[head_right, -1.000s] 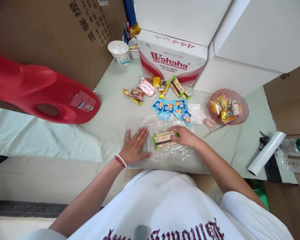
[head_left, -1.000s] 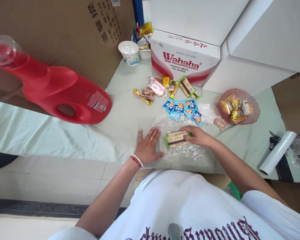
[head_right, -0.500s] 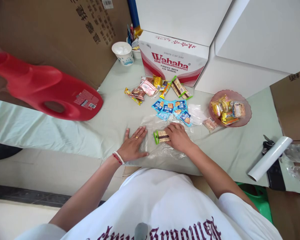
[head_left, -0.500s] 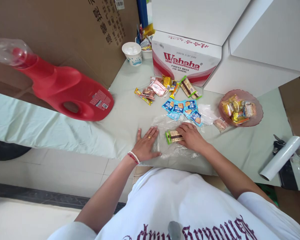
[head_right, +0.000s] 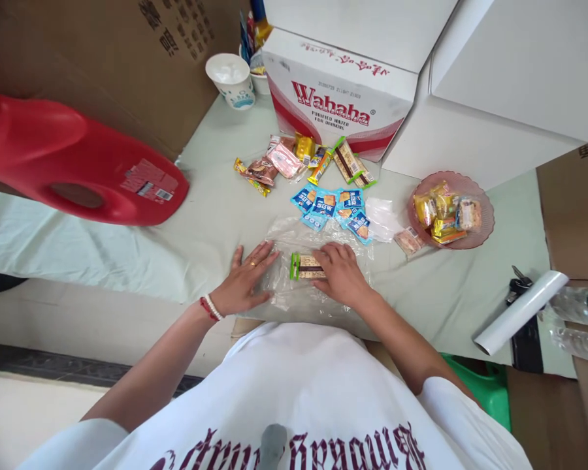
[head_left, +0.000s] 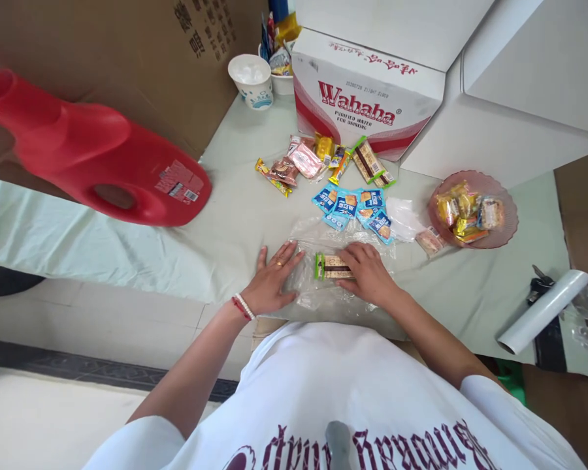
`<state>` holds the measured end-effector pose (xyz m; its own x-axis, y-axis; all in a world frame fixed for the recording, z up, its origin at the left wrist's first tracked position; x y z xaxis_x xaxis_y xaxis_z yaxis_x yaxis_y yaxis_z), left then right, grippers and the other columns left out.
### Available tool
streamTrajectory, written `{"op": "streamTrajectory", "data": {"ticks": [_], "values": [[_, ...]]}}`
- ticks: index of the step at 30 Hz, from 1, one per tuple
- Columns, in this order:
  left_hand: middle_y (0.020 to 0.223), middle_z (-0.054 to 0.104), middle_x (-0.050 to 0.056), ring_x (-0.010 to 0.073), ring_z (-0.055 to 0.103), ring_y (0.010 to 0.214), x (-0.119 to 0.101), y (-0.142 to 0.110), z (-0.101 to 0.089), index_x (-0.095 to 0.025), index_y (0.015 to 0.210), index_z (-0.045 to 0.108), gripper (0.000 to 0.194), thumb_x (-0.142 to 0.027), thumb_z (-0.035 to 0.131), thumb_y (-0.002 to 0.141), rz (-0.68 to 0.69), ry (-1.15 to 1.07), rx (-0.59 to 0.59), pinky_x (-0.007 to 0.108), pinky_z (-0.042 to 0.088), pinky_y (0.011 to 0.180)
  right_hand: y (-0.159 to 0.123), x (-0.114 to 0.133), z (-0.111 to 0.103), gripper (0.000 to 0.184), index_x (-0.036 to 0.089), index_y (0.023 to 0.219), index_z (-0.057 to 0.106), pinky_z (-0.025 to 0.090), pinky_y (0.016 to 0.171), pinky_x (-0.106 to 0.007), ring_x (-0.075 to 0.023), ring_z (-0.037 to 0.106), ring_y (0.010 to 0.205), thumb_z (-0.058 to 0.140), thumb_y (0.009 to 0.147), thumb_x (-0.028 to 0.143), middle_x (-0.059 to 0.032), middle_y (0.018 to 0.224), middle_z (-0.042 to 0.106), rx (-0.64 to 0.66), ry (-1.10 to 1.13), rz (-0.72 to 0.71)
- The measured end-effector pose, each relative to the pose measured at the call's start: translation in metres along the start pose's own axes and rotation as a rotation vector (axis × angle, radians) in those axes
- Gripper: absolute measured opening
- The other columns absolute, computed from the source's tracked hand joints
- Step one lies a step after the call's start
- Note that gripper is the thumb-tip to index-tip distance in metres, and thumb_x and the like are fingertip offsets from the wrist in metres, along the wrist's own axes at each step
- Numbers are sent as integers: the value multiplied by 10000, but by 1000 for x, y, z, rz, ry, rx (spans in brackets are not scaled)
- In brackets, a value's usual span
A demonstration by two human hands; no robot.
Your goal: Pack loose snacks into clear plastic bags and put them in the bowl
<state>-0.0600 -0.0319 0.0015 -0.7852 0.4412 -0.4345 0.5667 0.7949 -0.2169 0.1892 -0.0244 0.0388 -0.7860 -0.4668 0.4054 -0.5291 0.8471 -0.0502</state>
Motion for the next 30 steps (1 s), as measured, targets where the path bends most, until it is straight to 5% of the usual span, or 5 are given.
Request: {"op": "streamTrajectory", "data": {"ticks": [11,17,24,28,30], "values": [[1425,647,56,296,412,1484,-21,-29,19,-309,1121,718,265,-341,530,937,118,-55,-98,651,-15,1248,-103,-13,24,241,267,1167,674,516,1010,-524,-286,584,1206,505,998,243,-113,1215,673,-65,297,-46],[1052,753,66,214,648,1135,-3,-3,-1,-230,969,687,328,-343,380,1003,-139,-247,-294,484,402,1128,-58,-37,-19,214,248,1079,672,549,861,-373,-222,666,983,478,1025,320,-85,1043,696,-127,414,98],[1043,667,131,304,574,1079,14,19,-30,-175,995,654,198,-311,543,901,-523,-90,-634,523,463,982,6,-63,-43,311,202,1227,657,493,735,-388,-335,606,1054,479,980,266,-157,1131,683,3,-231,428],[1073,635,141,306,548,1145,-11,-14,-46,-192,1041,651,222,-203,458,932,-489,-13,-947,553,410,1042,41,-47,-43,380,185,1341,592,485,879,-423,-343,518,1177,469,990,267,-165,1269,636,-79,-238,289],[1063,670,113,311,569,1135,-35,-14,-40,-247,1069,686,265,-216,468,921,-290,16,-808,560,396,1030,57,-41,-33,446,149,1401,545,454,968,-446,-352,491,1222,510,973,267,-181,1321,616,-54,-225,231]]}}
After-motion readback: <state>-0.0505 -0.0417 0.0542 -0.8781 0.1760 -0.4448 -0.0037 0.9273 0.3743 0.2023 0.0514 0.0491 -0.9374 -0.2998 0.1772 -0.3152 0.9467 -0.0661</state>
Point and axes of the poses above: each hand's wrist, its own y-axis towards the middle knuckle, its own z-axis out of the palm, x = y × z, the point moved 5 cm from there along y, towards the middle knuckle
